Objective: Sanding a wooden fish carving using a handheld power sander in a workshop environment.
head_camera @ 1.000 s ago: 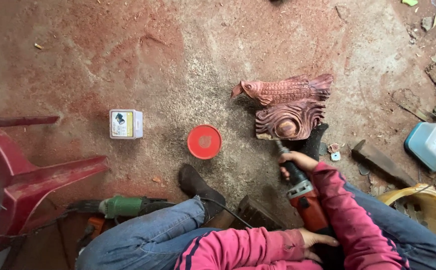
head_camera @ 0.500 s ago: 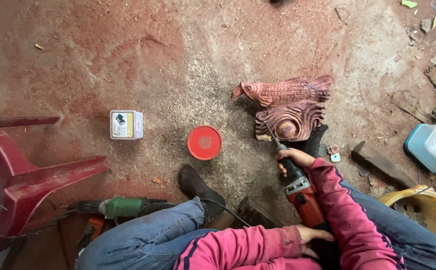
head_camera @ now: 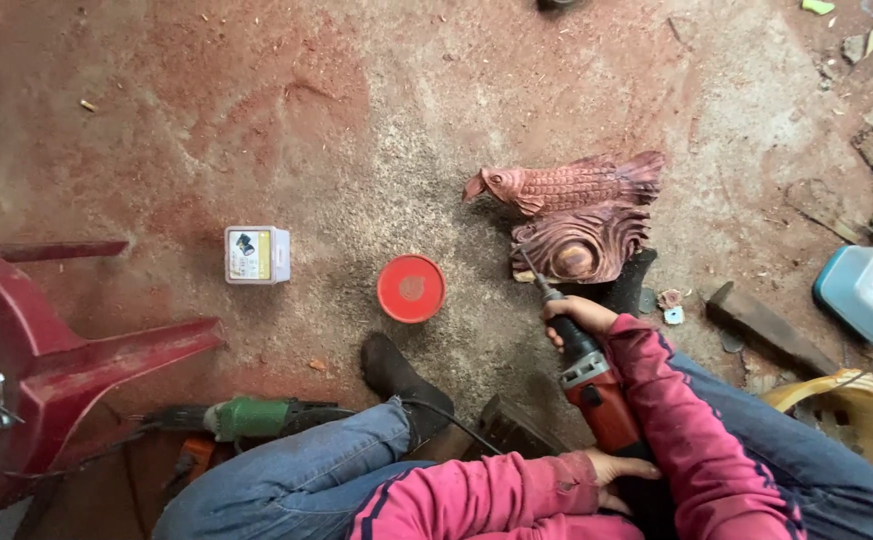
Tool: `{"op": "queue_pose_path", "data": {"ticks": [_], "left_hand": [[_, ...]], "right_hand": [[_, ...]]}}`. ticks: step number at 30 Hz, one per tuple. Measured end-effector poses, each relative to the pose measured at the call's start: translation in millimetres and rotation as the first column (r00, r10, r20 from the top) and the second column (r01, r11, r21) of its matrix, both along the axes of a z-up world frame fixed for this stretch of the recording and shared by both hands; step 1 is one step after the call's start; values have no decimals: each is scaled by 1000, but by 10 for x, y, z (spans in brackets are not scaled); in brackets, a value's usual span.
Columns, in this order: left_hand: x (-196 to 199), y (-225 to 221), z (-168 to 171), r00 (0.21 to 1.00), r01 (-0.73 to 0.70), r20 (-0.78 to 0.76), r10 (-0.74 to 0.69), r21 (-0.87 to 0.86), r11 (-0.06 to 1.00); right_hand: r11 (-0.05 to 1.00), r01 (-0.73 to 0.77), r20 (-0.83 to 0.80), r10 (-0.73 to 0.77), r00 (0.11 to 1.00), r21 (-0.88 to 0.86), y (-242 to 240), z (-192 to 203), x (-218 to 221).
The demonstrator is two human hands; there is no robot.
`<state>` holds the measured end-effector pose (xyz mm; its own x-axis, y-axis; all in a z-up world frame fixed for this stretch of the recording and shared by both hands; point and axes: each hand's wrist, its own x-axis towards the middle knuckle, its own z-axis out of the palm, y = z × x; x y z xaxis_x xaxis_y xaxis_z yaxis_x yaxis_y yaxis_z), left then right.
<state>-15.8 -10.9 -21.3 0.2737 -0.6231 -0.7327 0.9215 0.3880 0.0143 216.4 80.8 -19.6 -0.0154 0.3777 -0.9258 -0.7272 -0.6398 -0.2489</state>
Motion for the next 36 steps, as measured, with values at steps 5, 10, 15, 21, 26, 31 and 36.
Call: {"op": "queue_pose_path", "data": {"ticks": [5,10,15,21,26,31,36], "left_hand": [[-13,-4,-121,1000,3,-7,-3,22,1000],[-24,23,-31,1000,-2,-28,3,51,999],[-48,-19,94,995,44,-91,-43,10,999],[-216,-132,-210,996,-61,-69,50,-176,983],[-71,45,118,1000,-16,-26,15,-42,999],[128,251,380,994,112,-3,-112,105,988],[232,572,546,934,-338,203,296,220,915]], "right_hand": [[1000,2,-15,-2,1000,26,51,12,23],[1000,15,-1,-15,1000,22,14,52,16],[999,30,8,-30,1000,31,-127,42,-66],[989,-133,-32,131,991,-61,47,134,-227],[996,-83,-7,83,997,-20,-62,105,-104],[997,65,31,-66,997,32,-238,-42,125],[892,428,62,-441,896,148,-259,131,512]]}}
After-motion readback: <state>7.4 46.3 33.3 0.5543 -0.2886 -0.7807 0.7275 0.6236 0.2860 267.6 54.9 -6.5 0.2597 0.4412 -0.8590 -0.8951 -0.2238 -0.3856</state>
